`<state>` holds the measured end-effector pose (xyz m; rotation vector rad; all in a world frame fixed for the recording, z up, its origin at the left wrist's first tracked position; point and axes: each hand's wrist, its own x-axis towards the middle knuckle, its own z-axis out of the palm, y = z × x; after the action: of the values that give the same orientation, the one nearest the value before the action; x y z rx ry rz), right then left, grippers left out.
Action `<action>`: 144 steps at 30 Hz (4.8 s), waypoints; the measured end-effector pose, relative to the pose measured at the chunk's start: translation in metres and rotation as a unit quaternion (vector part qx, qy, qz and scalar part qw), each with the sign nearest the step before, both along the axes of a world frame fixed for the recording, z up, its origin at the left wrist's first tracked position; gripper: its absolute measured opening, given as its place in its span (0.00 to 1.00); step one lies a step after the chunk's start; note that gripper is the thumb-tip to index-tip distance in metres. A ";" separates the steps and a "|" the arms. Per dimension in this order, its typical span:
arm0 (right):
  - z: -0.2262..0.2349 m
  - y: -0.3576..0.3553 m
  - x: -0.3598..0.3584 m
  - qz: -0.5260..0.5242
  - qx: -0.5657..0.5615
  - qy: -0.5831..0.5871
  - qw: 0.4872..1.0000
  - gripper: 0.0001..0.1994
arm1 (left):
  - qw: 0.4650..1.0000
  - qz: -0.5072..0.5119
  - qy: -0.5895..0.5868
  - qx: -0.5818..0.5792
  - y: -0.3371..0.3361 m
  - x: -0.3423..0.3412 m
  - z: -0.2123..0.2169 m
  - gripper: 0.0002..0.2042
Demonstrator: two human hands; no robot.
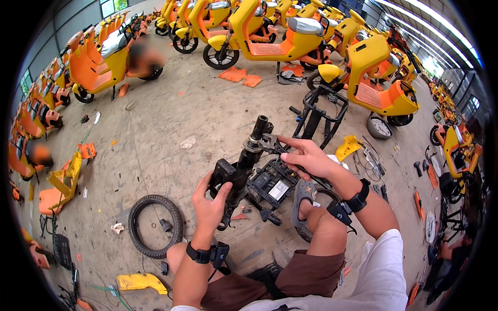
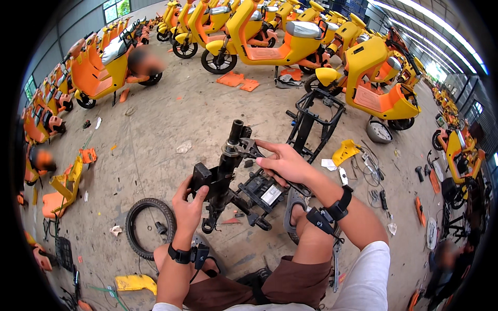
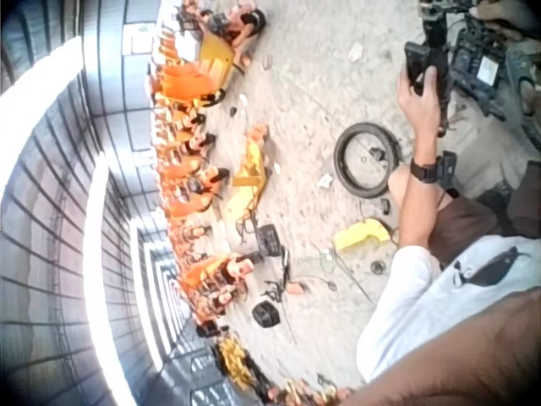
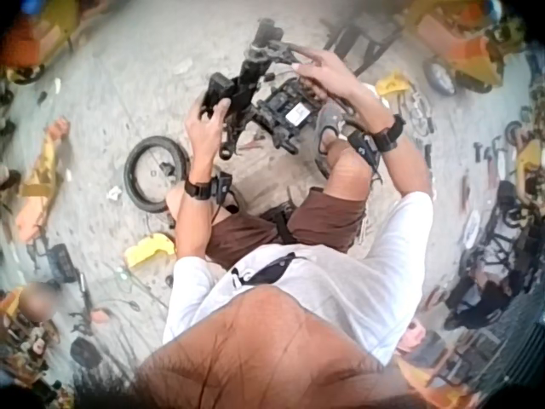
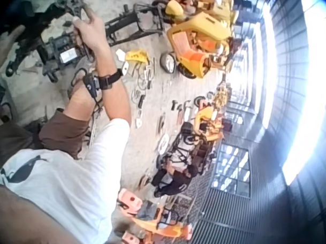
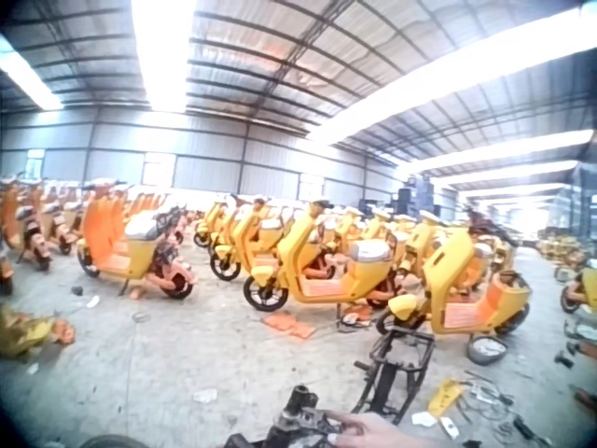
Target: The person assembles a motorcycle front fork and triple clamp by hand and using an adjustable wrench and pliers while sitting on a warehouse floor.
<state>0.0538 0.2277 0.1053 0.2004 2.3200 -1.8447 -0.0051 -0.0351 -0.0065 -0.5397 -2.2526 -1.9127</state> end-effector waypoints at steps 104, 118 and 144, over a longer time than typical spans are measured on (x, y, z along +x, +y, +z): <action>0.016 -0.003 -0.002 0.012 0.161 0.016 0.987 0.31 | 0.996 0.022 -0.070 0.043 0.005 0.007 0.010 0.26; 0.007 0.000 -0.002 0.022 0.105 0.007 0.994 0.32 | 0.996 0.021 -0.076 0.042 0.005 0.008 0.010 0.26; -0.006 -0.055 0.015 -0.137 -0.027 0.046 0.989 0.21 | 0.997 0.034 -0.055 0.033 0.005 0.007 0.005 0.27</action>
<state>0.0690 0.1731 0.0994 0.4563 2.4015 -2.0821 0.0018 -0.0303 -0.0012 -0.3525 -2.2309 -2.0221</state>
